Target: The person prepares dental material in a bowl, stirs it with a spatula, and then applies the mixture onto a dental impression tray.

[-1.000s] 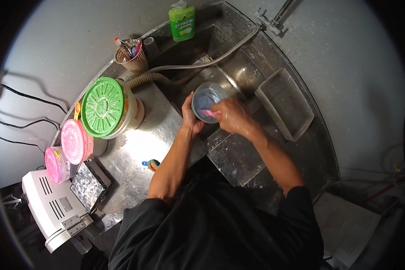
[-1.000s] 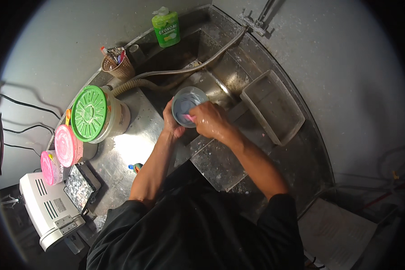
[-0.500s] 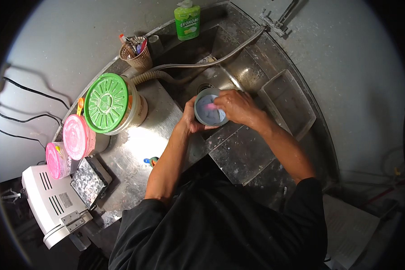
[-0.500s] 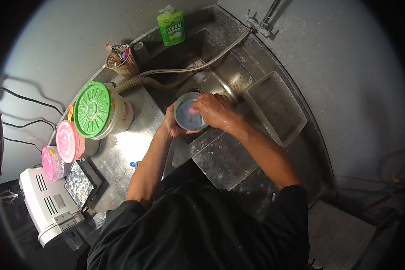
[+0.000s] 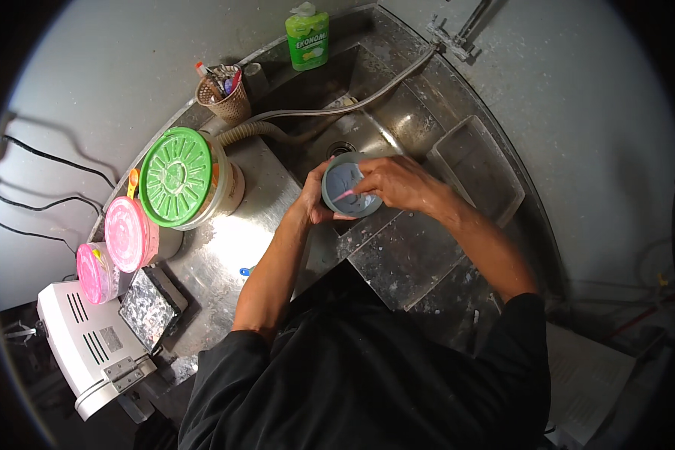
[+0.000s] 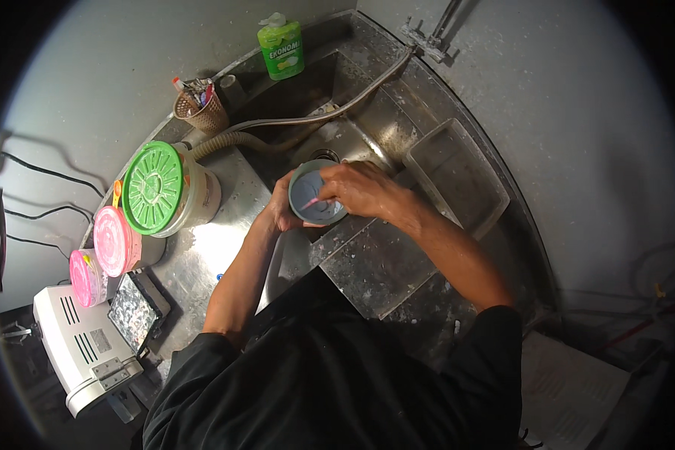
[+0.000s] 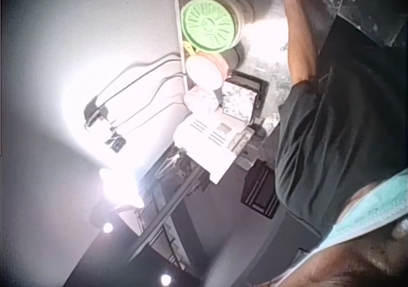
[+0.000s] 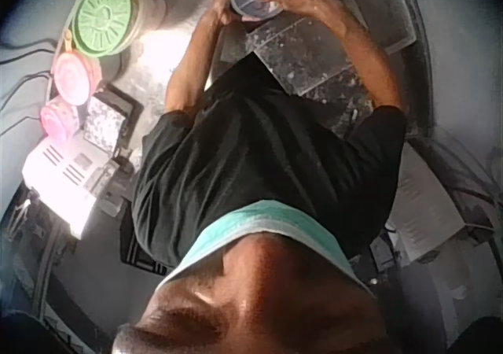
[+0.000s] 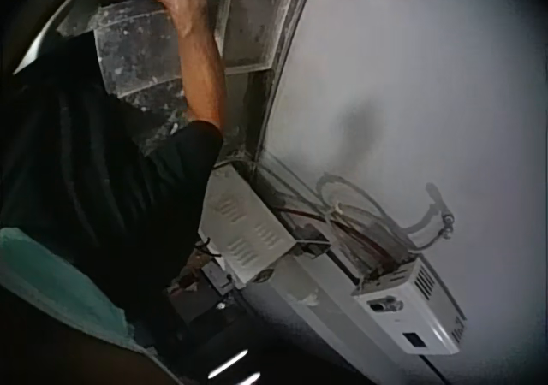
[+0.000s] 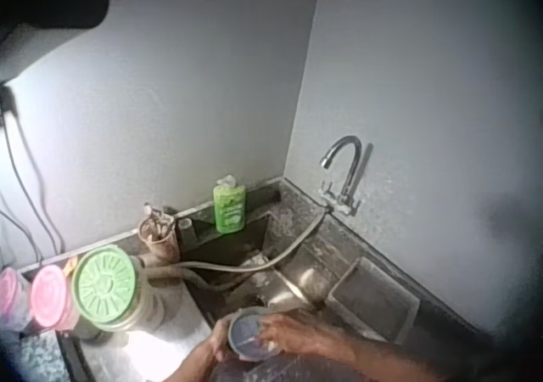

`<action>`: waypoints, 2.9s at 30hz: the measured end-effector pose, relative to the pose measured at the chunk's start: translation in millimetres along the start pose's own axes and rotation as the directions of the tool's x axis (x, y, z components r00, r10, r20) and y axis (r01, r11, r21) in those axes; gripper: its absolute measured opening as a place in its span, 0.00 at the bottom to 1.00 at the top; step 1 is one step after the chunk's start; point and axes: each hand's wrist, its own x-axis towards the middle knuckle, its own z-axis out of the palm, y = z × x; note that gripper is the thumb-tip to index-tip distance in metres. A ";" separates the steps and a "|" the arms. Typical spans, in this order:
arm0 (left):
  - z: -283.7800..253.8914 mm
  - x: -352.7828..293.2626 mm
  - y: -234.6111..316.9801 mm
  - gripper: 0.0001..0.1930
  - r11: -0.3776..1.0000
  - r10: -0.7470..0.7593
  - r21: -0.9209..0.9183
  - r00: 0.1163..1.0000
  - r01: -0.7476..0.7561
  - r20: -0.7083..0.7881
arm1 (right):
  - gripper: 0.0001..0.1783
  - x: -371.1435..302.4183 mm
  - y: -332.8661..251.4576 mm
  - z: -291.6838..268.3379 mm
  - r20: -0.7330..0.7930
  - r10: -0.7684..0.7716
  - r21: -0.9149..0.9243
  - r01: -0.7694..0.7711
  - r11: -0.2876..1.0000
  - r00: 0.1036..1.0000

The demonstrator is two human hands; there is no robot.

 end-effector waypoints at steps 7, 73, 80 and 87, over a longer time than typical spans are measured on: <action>-15.5 4.9 6.3 0.31 1.000 0.002 -0.003 0.998 -0.002 0.058 | 0.18 -15.0 30.3 -4.9 -0.200 -0.086 -0.275 0.028 0.961 0.976; -17.7 20.3 -45.2 0.26 0.588 0.596 -0.570 0.784 -0.574 -0.174 | 0.17 -2.8 -43.4 35.8 -0.442 0.228 -0.029 -0.268 0.963 0.868; -18.8 11.6 -46.0 0.26 0.677 0.562 -0.558 0.827 -0.480 -0.029 | 0.17 -14.6 -41.0 39.6 -0.527 0.078 -0.153 -0.185 0.971 0.846; 1.7 15.9 -34.7 0.27 0.623 0.614 -0.512 0.775 -0.592 -0.148 | 0.19 -28.5 -51.2 48.7 -0.392 0.479 -0.078 -0.548 0.833 0.785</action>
